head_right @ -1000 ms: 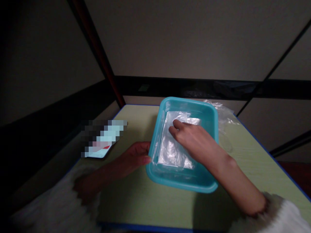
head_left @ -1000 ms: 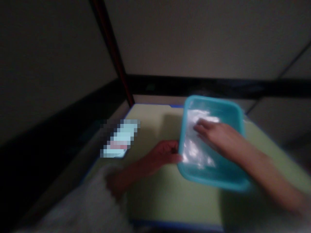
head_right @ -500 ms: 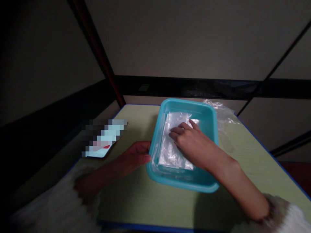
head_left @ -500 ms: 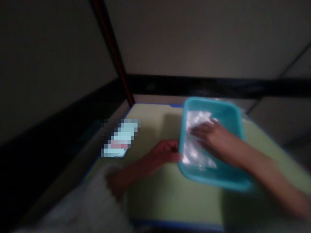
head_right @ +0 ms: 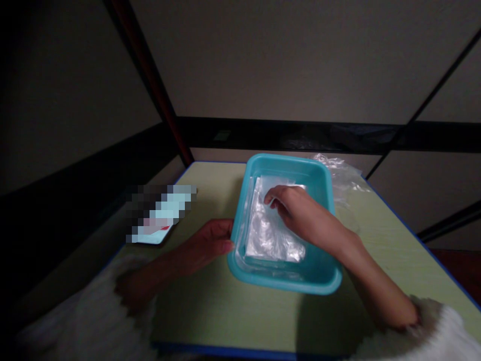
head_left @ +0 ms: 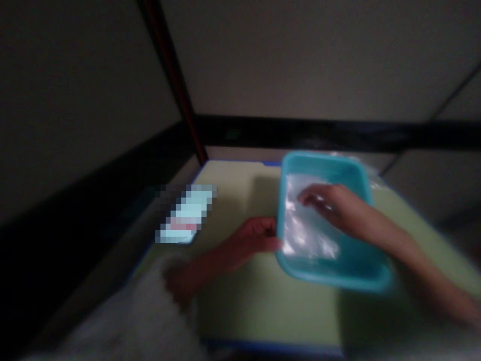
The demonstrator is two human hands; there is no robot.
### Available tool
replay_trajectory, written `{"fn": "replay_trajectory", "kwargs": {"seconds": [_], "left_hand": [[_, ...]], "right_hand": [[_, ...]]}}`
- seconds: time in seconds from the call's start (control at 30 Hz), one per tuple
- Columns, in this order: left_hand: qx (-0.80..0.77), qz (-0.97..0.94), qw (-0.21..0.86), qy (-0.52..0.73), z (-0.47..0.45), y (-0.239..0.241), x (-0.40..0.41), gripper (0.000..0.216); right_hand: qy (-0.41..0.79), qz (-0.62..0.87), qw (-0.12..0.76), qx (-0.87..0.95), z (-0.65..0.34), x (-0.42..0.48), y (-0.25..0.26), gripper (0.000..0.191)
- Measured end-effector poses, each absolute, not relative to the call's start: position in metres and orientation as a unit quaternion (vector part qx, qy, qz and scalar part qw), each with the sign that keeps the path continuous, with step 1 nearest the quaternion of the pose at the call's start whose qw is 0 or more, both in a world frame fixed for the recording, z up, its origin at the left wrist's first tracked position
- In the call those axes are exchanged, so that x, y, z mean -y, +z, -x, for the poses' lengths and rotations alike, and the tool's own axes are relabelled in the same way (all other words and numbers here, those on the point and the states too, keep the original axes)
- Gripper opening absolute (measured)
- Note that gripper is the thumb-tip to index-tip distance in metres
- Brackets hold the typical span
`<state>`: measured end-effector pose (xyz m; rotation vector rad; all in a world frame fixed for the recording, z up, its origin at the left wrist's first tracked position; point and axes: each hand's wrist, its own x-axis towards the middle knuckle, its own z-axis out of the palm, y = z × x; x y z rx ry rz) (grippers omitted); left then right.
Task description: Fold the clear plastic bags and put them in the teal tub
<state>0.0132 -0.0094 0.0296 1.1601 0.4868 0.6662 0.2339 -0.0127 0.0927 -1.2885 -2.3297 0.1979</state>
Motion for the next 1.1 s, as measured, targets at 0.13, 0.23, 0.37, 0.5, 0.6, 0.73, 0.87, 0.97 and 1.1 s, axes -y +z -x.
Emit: {"fn": "replay_trajectory", "kwargs": {"seconds": [0.13, 0.23, 0.37, 0.5, 0.6, 0.73, 0.87, 0.97, 1.1], "left_hand": [[-0.225, -0.528, 0.761, 0.302, -0.014, 0.03, 0.009, 0.035], [-0.225, -0.524, 0.766, 0.298, -0.014, 0.031, 0.009, 0.036], [-0.227, -0.52, 0.765, 0.305, -0.014, 0.03, 0.008, 0.035], [-0.217, -0.524, 0.766, 0.303, -0.014, 0.03, 0.008, 0.034], [-0.219, -0.524, 0.765, 0.304, -0.014, 0.031, 0.008, 0.034], [-0.232, -0.526, 0.759, 0.306, -0.014, 0.031, 0.007, 0.036], [-0.233, -0.525, 0.755, 0.315, -0.014, 0.03, 0.006, 0.036], [-0.225, -0.526, 0.756, 0.318, -0.014, 0.031, 0.006, 0.035], [-0.226, -0.526, 0.758, 0.313, -0.013, 0.032, 0.007, 0.033]], "right_hand": [[0.094, 0.463, 0.243, 0.847, -0.234, 0.009, 0.096, 0.029], [0.088, 0.459, 0.242, 0.85, -0.235, 0.004, 0.095, 0.031], [0.057, 0.451, 0.211, 0.866, -0.237, -0.004, 0.089, 0.033], [0.033, 0.433, 0.184, 0.882, -0.236, -0.007, 0.084, 0.034], [0.032, 0.422, 0.176, 0.889, -0.237, -0.007, 0.084, 0.036], [0.011, 0.43, 0.162, 0.888, -0.237, -0.008, 0.086, 0.038], [-0.039, 0.453, 0.133, 0.881, -0.233, -0.007, 0.088, 0.032], [-0.09, 0.479, 0.11, 0.866, -0.23, -0.004, 0.088, 0.029], [-0.145, 0.495, 0.092, 0.852, -0.229, 0.002, 0.085, 0.033]]}}
